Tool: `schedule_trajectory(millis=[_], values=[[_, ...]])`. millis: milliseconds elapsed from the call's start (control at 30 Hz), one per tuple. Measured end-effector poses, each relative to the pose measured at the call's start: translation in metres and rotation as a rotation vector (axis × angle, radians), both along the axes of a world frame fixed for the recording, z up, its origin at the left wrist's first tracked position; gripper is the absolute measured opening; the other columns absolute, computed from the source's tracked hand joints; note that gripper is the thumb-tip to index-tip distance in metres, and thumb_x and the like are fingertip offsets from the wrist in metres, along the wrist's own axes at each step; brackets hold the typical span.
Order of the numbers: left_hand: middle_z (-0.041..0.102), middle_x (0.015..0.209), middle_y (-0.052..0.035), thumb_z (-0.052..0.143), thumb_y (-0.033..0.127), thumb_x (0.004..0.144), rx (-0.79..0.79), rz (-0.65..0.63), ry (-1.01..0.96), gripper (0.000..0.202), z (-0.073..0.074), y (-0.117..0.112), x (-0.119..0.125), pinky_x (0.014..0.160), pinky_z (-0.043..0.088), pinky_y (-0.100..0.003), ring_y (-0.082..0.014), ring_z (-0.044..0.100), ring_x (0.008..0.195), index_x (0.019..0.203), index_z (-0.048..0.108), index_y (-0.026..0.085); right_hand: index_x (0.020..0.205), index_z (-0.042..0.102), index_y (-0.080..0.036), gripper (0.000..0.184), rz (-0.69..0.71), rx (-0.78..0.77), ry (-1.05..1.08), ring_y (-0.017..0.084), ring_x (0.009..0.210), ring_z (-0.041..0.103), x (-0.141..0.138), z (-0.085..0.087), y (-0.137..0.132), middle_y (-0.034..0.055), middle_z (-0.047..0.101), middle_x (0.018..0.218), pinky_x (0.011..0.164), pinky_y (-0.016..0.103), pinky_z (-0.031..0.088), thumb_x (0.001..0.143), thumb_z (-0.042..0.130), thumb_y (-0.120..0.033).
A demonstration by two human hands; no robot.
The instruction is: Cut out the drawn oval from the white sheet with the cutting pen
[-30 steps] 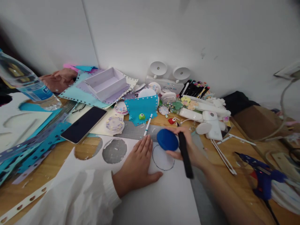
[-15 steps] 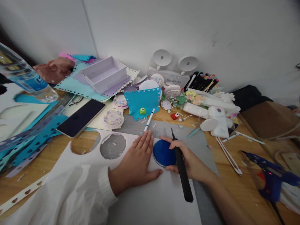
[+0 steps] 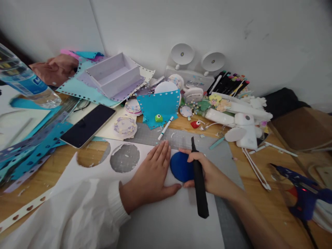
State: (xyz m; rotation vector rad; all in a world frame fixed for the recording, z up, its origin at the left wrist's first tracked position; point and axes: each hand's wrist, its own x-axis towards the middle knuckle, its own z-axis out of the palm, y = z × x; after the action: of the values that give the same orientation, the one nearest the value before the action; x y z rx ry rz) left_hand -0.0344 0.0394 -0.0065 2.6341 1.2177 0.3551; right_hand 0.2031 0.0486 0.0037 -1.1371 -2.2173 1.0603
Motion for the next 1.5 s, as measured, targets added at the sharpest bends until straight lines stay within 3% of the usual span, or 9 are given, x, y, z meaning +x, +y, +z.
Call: schedule_trajectory(millis=[467, 600, 767, 967, 1067, 1133, 1200, 1333, 1500], values=[[0.053, 0.140, -0.0158, 0.055, 0.036, 0.087, 0.084, -0.257, -0.016, 0.053, 0.014, -0.004, 0.006, 0.113, 0.033, -0.041, -0.0301, 0.045, 0.133, 0.131, 0.053, 0.006, 0.120, 0.039, -0.033, 0.067, -0.001, -0.028, 0.118, 0.028, 0.139, 0.037, 0.001, 0.000, 0.003, 0.0095, 0.043, 0.147, 0.113, 0.049, 0.033, 0.069, 0.082, -0.034], [0.053, 0.139, -0.0175, 0.058, 0.036, 0.082, 0.089, -0.227, 0.000, 0.058, 0.018, -0.006, 0.009, 0.113, 0.032, -0.040, -0.0302, 0.048, 0.131, 0.130, 0.054, 0.004, 0.120, 0.037, -0.031, 0.048, -0.099, 0.081, 0.140, 0.026, 0.130, 0.049, 0.029, 0.015, 0.008, 0.0070, 0.054, 0.135, 0.109, 0.047, 0.036, 0.083, 0.067, -0.026], [0.053, 0.140, -0.0152, 0.057, 0.034, 0.081, 0.075, -0.210, 0.035, 0.057, 0.023, -0.007, 0.012, 0.115, 0.029, -0.040, -0.0285, 0.047, 0.132, 0.130, 0.055, 0.006, 0.110, 0.053, -0.024, 0.038, -0.118, 0.332, -0.433, 0.027, 0.091, 0.058, 0.072, 0.025, 0.015, 0.0071, 0.060, 0.096, 0.078, 0.040, 0.047, 0.077, 0.055, -0.007], [0.051, 0.141, -0.0164, 0.056, 0.035, 0.081, 0.069, -0.199, 0.031, 0.059, 0.022, -0.009, 0.013, 0.117, 0.026, -0.041, -0.0292, 0.044, 0.134, 0.132, 0.054, 0.004, 0.132, 0.051, -0.026, 0.070, -0.152, 0.470, -0.752, 0.026, 0.080, 0.056, 0.074, 0.034, 0.016, 0.0068, 0.060, 0.085, 0.070, 0.035, 0.040, 0.068, 0.046, 0.003], [0.050, 0.142, -0.0172, 0.056, 0.035, 0.081, 0.063, -0.202, 0.033, 0.061, 0.023, -0.011, 0.012, 0.117, 0.026, -0.041, -0.0297, 0.043, 0.135, 0.133, 0.053, 0.003, 0.115, 0.057, -0.022, 0.050, -0.404, 0.438, -0.429, 0.020, 0.069, 0.051, 0.043, 0.049, 0.015, 0.0025, 0.055, 0.076, 0.064, 0.032, 0.037, 0.068, 0.056, -0.005], [0.050, 0.142, -0.0177, 0.055, 0.035, 0.081, 0.071, -0.205, 0.030, 0.061, 0.023, -0.012, 0.012, 0.117, 0.026, -0.041, -0.0299, 0.043, 0.135, 0.133, 0.053, 0.003, 0.078, 0.053, -0.022, 0.014, -0.574, 0.260, 0.098, 0.013, 0.058, 0.043, 0.009, 0.054, 0.015, -0.0027, 0.046, 0.066, 0.054, 0.027, 0.034, 0.071, 0.064, -0.016], [0.050, 0.142, -0.0179, 0.055, 0.034, 0.081, 0.083, -0.206, 0.021, 0.062, 0.022, -0.012, 0.011, 0.117, 0.026, -0.041, -0.0299, 0.044, 0.134, 0.133, 0.052, 0.002, 0.057, 0.033, -0.022, 0.038, -0.653, -0.137, 0.669, 0.008, 0.044, 0.027, -0.026, 0.050, 0.017, -0.0083, 0.029, 0.052, 0.042, 0.022, 0.023, 0.074, 0.067, -0.029], [0.050, 0.142, -0.0172, 0.056, 0.033, 0.079, 0.085, -0.203, 0.003, 0.062, 0.019, -0.012, 0.011, 0.117, 0.026, -0.041, -0.0296, 0.044, 0.134, 0.133, 0.052, 0.003, 0.050, 0.027, -0.023, 0.047, -0.666, -0.298, 0.780, 0.004, 0.034, 0.016, -0.071, 0.024, 0.028, -0.0117, 0.021, 0.040, 0.034, 0.021, 0.013, 0.074, 0.064, -0.038], [0.053, 0.139, -0.0176, 0.056, 0.035, 0.079, 0.075, -0.221, -0.008, 0.063, 0.022, -0.011, 0.010, 0.117, 0.026, -0.040, -0.0299, 0.046, 0.132, 0.132, 0.052, 0.002, 0.047, 0.027, -0.023, 0.046, -0.718, -0.306, 0.840, 0.004, 0.034, 0.016, -0.074, 0.005, 0.032, -0.0117, 0.021, 0.039, 0.034, 0.020, 0.012, 0.072, 0.063, -0.036]])
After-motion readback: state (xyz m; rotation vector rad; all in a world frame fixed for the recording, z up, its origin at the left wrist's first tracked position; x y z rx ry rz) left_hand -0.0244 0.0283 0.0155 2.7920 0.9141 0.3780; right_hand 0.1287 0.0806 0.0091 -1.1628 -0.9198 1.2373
